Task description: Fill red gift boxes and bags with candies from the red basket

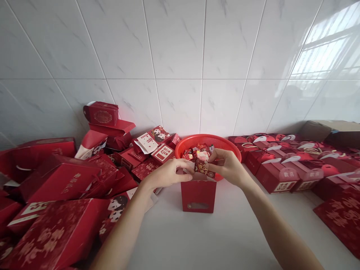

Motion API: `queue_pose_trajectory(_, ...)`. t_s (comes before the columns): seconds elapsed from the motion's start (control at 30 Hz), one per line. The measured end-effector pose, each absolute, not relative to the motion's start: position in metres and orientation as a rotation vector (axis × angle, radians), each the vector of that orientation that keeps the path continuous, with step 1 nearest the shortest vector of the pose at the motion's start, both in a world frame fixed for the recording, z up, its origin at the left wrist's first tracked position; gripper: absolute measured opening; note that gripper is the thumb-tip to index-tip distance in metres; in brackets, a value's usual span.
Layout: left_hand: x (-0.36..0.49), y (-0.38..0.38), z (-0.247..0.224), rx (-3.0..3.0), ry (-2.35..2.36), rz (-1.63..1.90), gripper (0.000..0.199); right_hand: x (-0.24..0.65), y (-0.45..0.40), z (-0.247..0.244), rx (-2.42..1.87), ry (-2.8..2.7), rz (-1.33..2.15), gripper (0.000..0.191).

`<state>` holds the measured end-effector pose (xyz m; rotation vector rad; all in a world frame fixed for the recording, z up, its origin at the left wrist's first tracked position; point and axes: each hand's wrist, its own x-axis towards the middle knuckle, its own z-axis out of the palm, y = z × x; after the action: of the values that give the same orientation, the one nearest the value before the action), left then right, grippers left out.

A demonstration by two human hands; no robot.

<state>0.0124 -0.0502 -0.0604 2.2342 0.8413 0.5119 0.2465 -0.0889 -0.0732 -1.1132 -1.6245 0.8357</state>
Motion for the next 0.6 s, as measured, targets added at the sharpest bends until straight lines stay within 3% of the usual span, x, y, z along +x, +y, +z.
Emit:
queue_pose_trajectory(0.17, 0.009, -0.046, -0.064, 2.078, 0.841, 0.436, 0.038, 0.241, -0.096, -0.068, -0.983, -1.573, 0.973, 0.028)
queue_pose_trajectory(0.37, 0.010, -0.042, -0.064, 2.023, 0.759, 0.429, 0.036, 0.241, -0.097, -0.069, -1.044, -1.912, 0.737, 0.003)
queue_pose_trajectory(0.6, 0.011, -0.042, -0.062, 2.031, 0.726, 0.429, 0.042, 0.246, -0.104, -0.063, -1.017, -2.170, 0.635, 0.018)
